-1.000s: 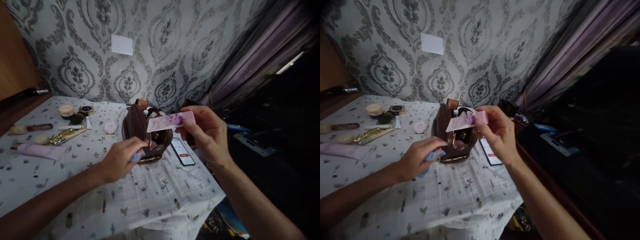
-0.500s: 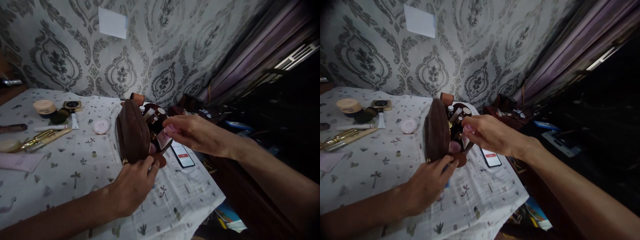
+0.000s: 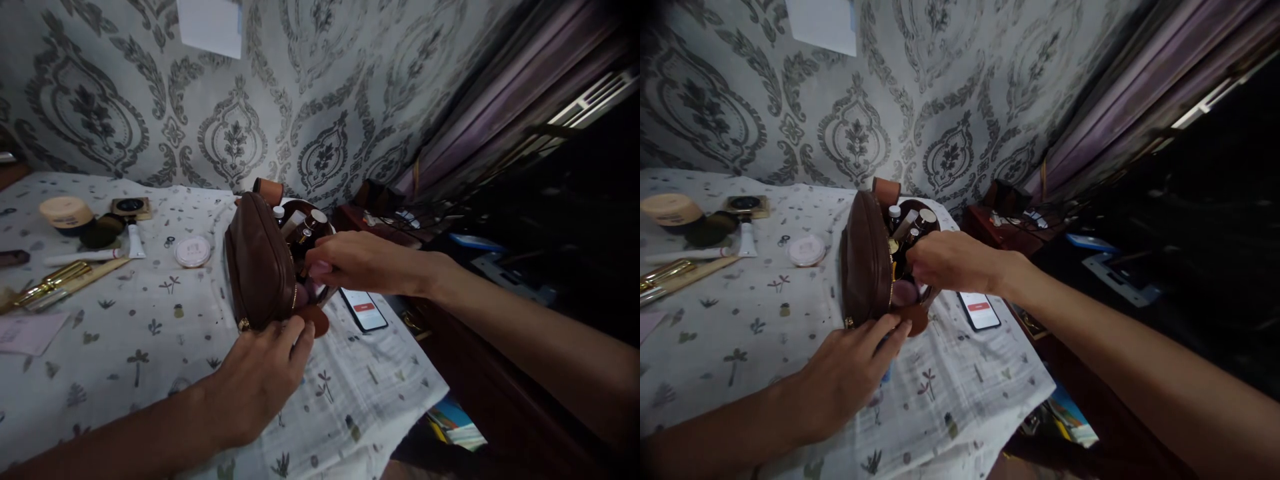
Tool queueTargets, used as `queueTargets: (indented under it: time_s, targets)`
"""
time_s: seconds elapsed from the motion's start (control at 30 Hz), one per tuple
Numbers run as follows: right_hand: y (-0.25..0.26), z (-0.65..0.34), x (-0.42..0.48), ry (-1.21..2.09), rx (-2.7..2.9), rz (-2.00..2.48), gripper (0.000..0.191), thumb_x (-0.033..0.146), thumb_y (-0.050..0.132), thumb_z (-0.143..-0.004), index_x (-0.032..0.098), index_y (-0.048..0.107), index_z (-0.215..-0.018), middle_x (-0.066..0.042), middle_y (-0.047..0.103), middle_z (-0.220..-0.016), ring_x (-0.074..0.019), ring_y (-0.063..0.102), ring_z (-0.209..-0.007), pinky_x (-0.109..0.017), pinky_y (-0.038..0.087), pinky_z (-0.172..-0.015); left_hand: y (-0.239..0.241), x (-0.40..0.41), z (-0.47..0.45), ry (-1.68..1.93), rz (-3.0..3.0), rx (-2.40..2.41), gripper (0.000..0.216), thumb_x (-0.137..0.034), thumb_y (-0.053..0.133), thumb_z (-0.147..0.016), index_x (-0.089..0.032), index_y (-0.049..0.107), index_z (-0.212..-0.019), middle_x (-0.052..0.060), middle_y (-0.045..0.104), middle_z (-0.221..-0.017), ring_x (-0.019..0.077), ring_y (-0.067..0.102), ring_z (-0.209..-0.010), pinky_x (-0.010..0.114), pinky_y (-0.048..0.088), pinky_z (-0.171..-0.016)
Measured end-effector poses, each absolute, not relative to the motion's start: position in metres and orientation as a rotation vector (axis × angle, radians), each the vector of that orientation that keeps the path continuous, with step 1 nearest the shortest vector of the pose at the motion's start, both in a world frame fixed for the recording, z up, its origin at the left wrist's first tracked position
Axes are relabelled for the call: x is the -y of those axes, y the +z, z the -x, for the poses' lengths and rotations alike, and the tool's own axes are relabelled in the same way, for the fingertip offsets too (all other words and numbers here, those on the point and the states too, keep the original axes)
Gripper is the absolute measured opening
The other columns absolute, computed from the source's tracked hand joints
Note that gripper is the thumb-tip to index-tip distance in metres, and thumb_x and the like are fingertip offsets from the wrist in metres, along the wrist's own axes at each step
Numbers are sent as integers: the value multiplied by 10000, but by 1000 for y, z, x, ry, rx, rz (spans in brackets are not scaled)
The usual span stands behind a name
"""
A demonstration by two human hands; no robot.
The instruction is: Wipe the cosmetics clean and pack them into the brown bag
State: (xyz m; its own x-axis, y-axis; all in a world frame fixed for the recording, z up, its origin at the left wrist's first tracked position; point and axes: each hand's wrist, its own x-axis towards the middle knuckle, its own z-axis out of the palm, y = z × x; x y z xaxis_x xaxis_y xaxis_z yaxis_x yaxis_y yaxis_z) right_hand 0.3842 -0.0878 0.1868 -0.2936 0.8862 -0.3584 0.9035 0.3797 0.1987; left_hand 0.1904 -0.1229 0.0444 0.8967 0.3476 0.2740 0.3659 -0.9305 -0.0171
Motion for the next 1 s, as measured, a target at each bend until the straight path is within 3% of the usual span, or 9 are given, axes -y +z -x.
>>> queueTargets:
  time_s: [0.27, 0.5, 0.63, 0.8, 1.0]
  targets:
    - [176, -382, 86, 92, -2066, -1670, 244, 234, 553, -953, 212, 688, -1156, -81, 749, -963, -228, 692, -884, -261, 347, -594, 44, 125, -189, -437, 2953, 552, 715, -54, 558, -747, -91, 384, -1440, 124, 583, -1270, 201, 630, -929, 275, 528, -561]
    - [171, -382, 90, 213, -2050, -1633, 208, 162, 537, -944, 140, 743, -924, -143, 727, -999, -226, 699, -798, -269, 413, -593, 47, 126, -190, -386, 2904, 555, 611, -38, 498, -829, -93, 421, -1433, 134, 606, -1242, 196, 641, -906, 270, 538, -584]
    - [168, -387, 91, 220, -2142, -1608, 230, 134, 520, -947, 135, 737, -871, -133, 726, -954, -212, 697, -786, -261, 423, -596, 49, 128, -190, -305, 2916, 562, 672, -23, 532, -788, -105, 422, -1446, 142, 601, -1266, 212, 650, -934, 272, 549, -594]
    - [165, -392, 94, 197, -2184, -1588, 214, 61, 522, -907, 132, 723, -888, -121, 732, -901, -232, 708, -824, -265, 398, -579, 53, 126, -191, -173, 2963, 542, 711, -13, 512, -782, -86, 378, -1476, 166, 585, -1317, 227, 658, -974, 296, 580, -629]
    - [162, -393, 107, 273, -2239, -1630, 204, 84, 507, -927, 124, 683, -1023, -127, 714, -927, -246, 707, -837, -280, 410, -583, 54, 123, -190, -113, 3009, 652, 790, -42, 559, -777, -179, 315, -1516, 138, 539, -1403, 235, 643, -1085, 293, 577, -691]
